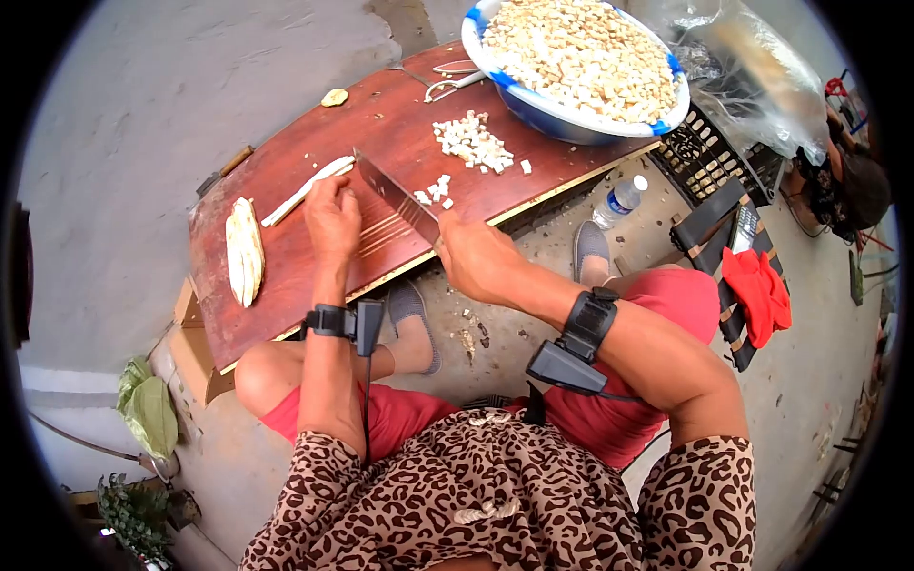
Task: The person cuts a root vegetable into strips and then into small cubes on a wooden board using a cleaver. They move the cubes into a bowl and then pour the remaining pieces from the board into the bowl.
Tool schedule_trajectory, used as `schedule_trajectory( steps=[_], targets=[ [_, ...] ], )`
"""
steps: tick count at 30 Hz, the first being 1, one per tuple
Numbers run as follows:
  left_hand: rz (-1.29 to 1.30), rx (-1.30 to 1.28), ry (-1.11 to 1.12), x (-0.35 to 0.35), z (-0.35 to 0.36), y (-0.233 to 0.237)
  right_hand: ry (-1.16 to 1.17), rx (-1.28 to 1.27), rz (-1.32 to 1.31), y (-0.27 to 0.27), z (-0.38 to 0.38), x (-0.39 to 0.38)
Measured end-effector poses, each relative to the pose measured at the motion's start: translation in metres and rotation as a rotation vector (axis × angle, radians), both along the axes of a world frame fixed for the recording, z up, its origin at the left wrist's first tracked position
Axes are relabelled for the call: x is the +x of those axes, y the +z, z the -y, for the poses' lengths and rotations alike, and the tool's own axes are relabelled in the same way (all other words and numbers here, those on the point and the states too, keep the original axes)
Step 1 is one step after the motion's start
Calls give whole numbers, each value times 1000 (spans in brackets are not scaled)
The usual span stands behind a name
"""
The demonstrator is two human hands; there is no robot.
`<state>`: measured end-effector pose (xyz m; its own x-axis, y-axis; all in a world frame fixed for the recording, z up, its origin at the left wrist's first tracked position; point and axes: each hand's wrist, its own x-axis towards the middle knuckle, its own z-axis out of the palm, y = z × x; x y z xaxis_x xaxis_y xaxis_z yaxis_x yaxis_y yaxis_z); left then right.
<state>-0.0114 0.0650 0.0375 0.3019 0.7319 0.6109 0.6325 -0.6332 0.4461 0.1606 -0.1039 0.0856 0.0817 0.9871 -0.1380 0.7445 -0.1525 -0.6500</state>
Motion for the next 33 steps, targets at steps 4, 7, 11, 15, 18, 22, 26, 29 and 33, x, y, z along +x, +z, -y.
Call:
schedule_trajectory(
  steps=[4,7,11,15,18,22,26,29,33],
  targets=[
    [-273,28,147,-28,-35,2,41,-81,-10,8,9,-2],
    [-407,35,199,-45,-50,-10,-14,-69,43,-1,2,9],
    [-451,-62,168,-51,-51,-10,-120,-46,151,-3,-9,25],
    [-507,-170,192,-45,-48,-9,-129,12,181,-6,-11,24],
    [-453,-169,140,-45,-47,-13,-104,44,224,-8,-8,21],
    [-391,-221,0,-41,-37,-11,-52,-33,261,5,-12,18],
    [-376,-371,-176,-23,-3,-4,-51,-10,266,2,-15,19],
    [-363,-346,-199,-17,22,3,-56,-30,280,3,-14,18],
    [-409,-283,-128,-23,30,6,-40,-28,279,2,-13,18]
  ],
)
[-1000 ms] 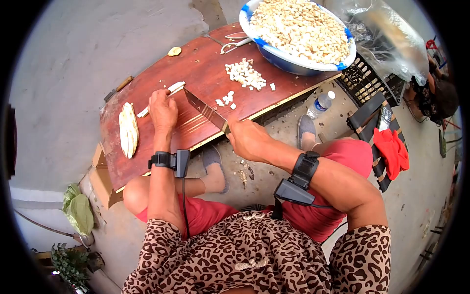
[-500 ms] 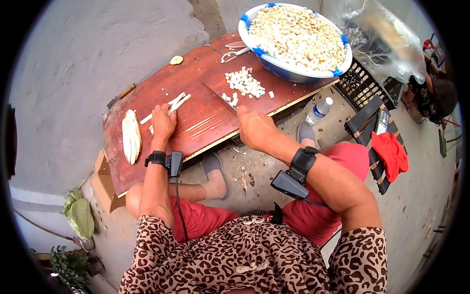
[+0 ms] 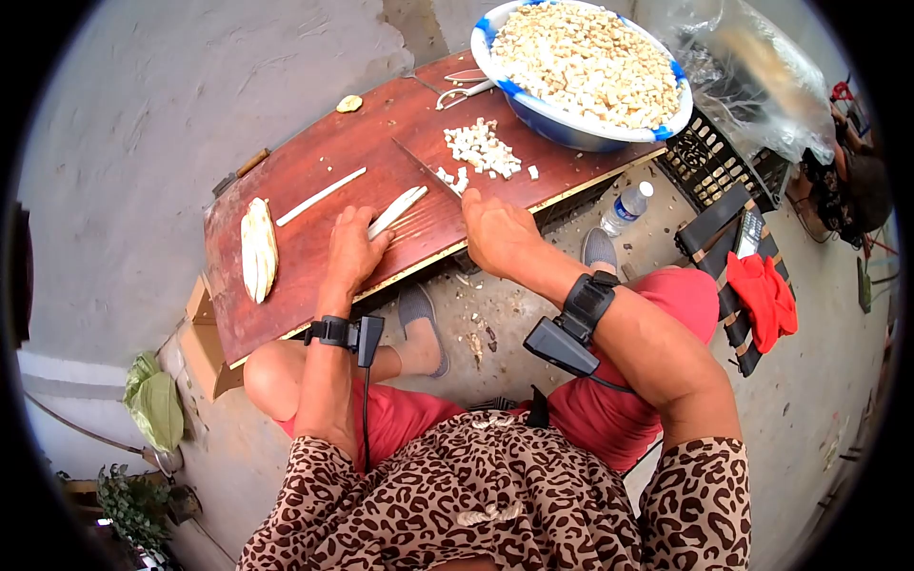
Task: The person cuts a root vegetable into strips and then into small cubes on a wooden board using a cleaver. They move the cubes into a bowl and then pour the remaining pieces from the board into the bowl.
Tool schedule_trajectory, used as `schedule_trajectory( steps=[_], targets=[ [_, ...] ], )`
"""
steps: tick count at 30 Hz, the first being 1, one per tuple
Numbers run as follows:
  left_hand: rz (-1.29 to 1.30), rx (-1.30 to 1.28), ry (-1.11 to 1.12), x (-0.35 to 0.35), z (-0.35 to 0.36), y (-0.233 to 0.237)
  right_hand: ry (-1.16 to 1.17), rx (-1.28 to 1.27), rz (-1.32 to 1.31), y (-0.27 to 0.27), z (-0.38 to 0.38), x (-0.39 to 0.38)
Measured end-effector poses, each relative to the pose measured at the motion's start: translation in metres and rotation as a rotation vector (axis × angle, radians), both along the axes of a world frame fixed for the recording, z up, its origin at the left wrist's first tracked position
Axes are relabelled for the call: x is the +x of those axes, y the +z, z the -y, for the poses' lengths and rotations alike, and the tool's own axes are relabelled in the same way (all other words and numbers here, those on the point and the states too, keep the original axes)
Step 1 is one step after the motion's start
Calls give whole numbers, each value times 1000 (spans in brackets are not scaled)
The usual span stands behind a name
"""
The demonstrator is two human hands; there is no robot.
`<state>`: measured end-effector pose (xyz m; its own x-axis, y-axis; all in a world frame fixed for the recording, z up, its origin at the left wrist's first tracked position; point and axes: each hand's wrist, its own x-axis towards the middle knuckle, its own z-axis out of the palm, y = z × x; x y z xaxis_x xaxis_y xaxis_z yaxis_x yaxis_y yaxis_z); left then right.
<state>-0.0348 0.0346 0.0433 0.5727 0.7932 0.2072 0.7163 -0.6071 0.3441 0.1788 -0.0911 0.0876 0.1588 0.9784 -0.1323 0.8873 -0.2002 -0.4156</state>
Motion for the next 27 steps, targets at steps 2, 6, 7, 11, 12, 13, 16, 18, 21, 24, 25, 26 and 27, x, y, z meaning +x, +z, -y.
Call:
schedule_trajectory(
  steps=[2,6,7,11,12,13,16,18,21,24,25,26,27],
  targets=[
    [11,9,20,-6,-4,-8,14,-3,-9,2,1,0],
    [34,-85,50,-1,1,-7,39,-4,-19,6,3,0],
    [56,-103,54,1,1,-8,47,-8,-22,6,3,0],
    [122,-179,84,5,1,-8,40,-17,-22,3,2,1],
    [132,-199,95,4,0,-8,36,-21,-23,3,2,1],
    [139,-198,88,5,-1,-8,33,-24,-23,3,2,1],
    [185,-233,91,7,-3,-7,37,-29,-24,5,1,0],
    [250,-301,129,9,-5,-6,36,-41,-30,7,2,-1],
    [281,-124,131,2,-20,-19,37,-42,-36,7,2,0],
    [227,57,156,0,-24,-27,39,-46,-38,7,2,-1],
    [215,125,169,0,-24,-29,40,-49,-38,7,1,-1],
    [208,168,181,0,-22,-33,37,-59,-37,7,1,-1],
    [202,209,193,3,-18,-32,34,-70,-36,9,1,-1]
  ],
)
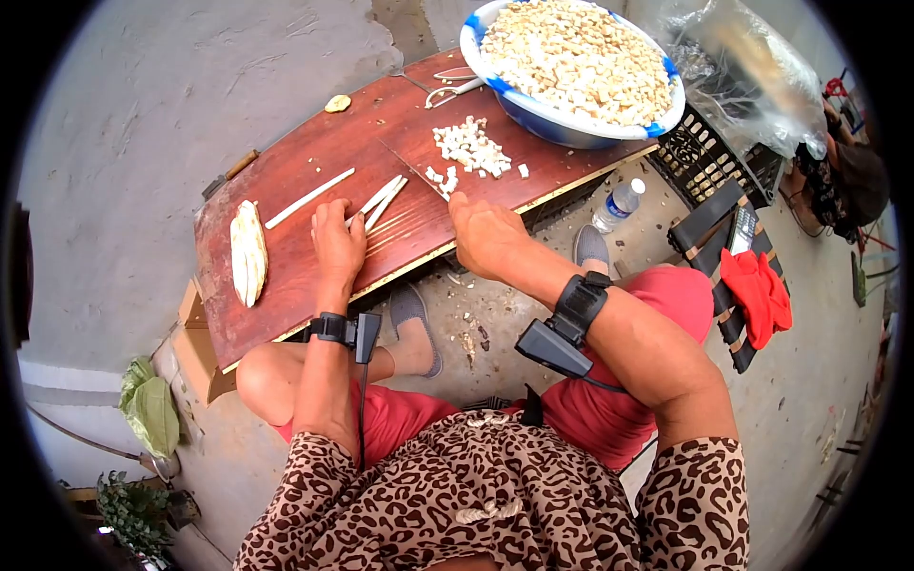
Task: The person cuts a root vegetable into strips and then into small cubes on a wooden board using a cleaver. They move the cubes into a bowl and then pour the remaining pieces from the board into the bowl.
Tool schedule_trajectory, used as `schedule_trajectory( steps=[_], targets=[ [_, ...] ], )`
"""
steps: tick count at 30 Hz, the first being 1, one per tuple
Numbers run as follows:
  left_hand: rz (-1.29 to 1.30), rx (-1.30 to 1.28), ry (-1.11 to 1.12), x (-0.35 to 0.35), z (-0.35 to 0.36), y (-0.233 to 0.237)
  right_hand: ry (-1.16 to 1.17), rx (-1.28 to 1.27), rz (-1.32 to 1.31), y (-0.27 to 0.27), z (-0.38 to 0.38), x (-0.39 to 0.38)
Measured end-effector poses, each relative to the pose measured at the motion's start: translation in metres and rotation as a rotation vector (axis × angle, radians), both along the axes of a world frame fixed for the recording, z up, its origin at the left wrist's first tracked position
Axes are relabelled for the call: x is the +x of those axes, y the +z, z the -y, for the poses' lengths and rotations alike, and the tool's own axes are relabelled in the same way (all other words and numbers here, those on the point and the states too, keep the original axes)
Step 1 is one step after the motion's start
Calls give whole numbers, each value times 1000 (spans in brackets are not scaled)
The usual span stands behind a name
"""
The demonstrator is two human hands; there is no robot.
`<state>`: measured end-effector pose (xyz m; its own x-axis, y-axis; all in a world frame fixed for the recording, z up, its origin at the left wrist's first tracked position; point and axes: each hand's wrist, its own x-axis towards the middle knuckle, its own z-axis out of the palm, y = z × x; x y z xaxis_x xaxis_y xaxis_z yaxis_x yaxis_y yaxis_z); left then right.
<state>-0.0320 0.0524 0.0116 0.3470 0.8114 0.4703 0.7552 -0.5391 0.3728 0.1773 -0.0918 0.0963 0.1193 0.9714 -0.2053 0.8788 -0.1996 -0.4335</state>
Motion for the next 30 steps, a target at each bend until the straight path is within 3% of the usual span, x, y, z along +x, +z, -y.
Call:
schedule_trajectory(
  steps=[5,11,14,17,20,25,30],
  targets=[
    [-81,87,-111,11,7,8,-9,-30,-6,2,-2,-2],
    [-87,-37,245,7,-9,-5,-16,-33,2,3,-1,-1],
    [-29,231,204,9,-3,-5,-12,-26,8,3,-1,-2],
    [-5,122,-9,17,4,-2,1,-23,11,1,-1,-3],
    [-141,50,-98,22,17,5,1,-21,11,1,-2,-3],
    [-107,-160,-322,35,25,6,-2,-9,31,0,0,-2],
    [-73,-85,-371,55,46,3,-78,48,29,-8,0,3]
  ],
)
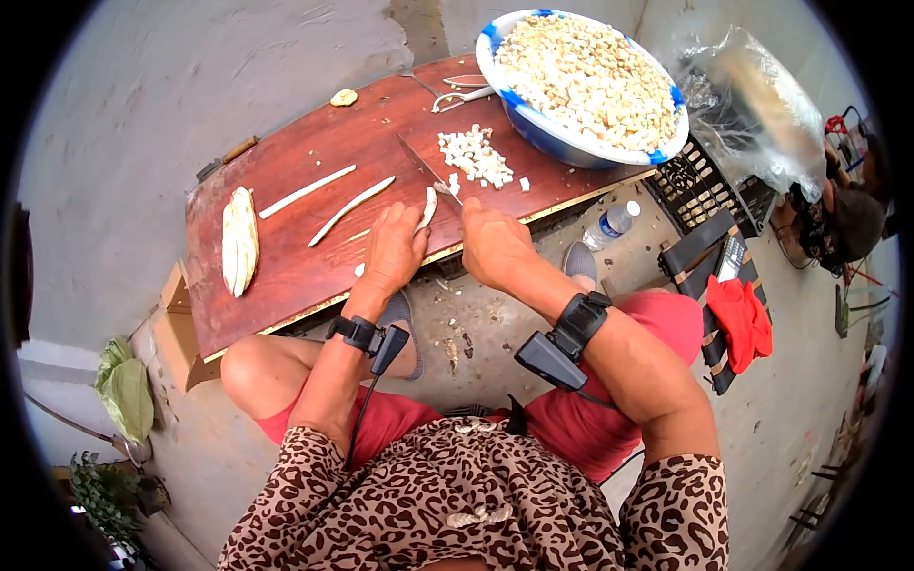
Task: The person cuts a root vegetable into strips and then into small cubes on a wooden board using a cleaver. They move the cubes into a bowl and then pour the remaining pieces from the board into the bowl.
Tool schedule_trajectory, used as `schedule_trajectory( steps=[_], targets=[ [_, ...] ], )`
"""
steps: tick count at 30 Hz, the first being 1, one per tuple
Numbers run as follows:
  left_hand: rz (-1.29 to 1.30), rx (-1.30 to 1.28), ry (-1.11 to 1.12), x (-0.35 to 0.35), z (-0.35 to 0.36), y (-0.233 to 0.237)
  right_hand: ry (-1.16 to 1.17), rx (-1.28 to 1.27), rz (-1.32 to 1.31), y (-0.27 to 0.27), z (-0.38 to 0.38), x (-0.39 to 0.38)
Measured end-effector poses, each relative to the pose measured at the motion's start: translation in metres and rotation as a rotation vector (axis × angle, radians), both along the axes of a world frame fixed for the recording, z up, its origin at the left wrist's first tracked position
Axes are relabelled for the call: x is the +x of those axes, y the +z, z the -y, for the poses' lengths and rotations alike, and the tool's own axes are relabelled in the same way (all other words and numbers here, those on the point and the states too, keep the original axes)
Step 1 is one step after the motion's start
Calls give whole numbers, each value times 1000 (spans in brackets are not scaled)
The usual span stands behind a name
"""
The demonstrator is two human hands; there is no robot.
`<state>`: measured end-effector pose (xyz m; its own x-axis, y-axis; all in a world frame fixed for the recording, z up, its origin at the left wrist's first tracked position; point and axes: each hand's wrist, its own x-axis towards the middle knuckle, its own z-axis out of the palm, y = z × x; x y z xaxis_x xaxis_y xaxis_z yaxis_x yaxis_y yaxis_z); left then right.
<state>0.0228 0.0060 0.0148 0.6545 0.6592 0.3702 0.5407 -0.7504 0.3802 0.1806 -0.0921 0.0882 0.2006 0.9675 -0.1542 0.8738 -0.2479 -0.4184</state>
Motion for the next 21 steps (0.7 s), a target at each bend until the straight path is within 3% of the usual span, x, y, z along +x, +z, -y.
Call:
schedule_trajectory(
  steps=[8,21],
  targets=[
    [-27,94,132,-1,-11,-4,-24,137,-8,-10,3,7],
    [43,10,39,9,-12,-7,-31,68,26,9,1,0]
  ],
)
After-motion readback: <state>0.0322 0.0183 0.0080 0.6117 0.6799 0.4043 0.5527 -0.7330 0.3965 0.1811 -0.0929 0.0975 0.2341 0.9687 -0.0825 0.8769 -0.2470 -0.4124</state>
